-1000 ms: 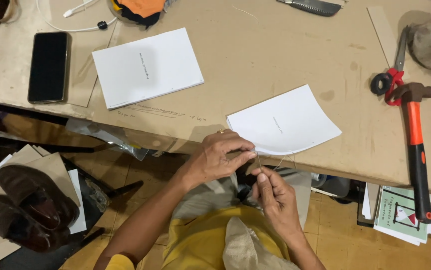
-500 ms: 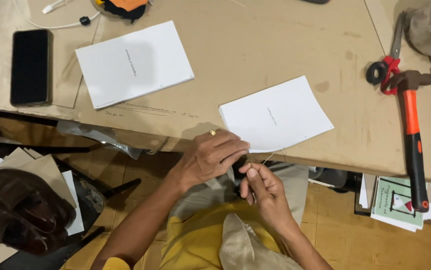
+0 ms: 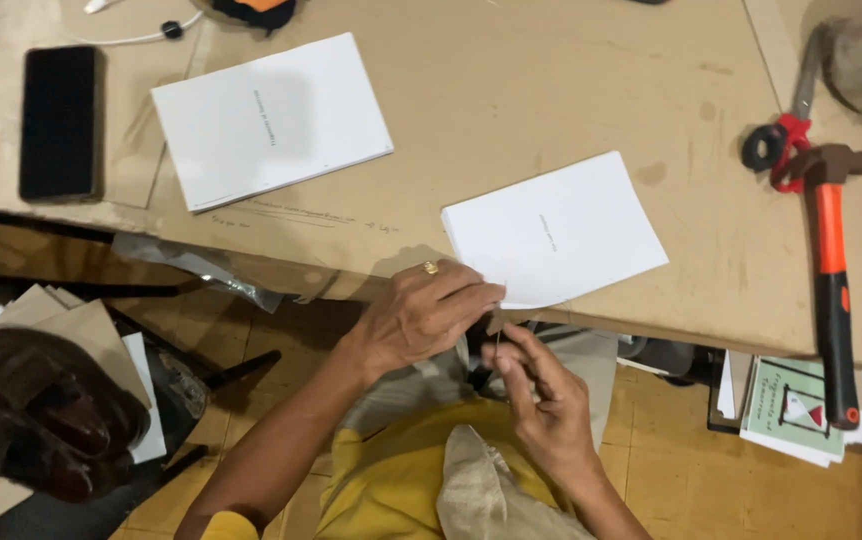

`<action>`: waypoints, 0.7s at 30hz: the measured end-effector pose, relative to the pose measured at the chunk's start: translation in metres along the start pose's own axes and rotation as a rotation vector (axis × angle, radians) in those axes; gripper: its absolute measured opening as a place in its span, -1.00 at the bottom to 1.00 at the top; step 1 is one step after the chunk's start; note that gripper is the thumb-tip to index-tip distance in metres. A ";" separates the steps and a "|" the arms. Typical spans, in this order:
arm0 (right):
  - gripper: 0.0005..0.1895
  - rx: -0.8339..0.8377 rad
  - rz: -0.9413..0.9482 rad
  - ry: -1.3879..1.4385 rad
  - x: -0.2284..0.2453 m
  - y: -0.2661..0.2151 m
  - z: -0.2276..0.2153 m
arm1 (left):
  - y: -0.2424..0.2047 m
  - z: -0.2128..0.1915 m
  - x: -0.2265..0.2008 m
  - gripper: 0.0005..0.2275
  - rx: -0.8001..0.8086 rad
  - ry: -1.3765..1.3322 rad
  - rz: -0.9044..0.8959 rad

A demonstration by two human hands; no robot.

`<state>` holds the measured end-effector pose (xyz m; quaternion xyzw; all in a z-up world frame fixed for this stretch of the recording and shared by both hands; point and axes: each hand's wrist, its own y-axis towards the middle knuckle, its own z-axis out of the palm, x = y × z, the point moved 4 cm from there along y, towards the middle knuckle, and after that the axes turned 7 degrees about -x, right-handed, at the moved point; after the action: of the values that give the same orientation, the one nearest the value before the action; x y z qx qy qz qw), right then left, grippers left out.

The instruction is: The person arranges white paper sheets on a cluttered workbench, then uses a needle and thread to sew through the folded edge of a paper stack. The person repeatedly pushes the needle through the paper and pulls the thread to bind the sheets together.

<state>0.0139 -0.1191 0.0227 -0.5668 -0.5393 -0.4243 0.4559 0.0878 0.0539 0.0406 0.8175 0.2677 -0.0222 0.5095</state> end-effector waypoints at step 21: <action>-0.88 -0.437 -0.763 -0.397 0.038 0.035 -0.006 | -0.021 0.007 -0.001 -0.91 -0.276 0.191 0.205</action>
<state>0.0511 -0.1165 0.0586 -0.4812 -0.6835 -0.5482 0.0260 0.0789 0.0551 0.0203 0.7612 0.2305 0.1444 0.5888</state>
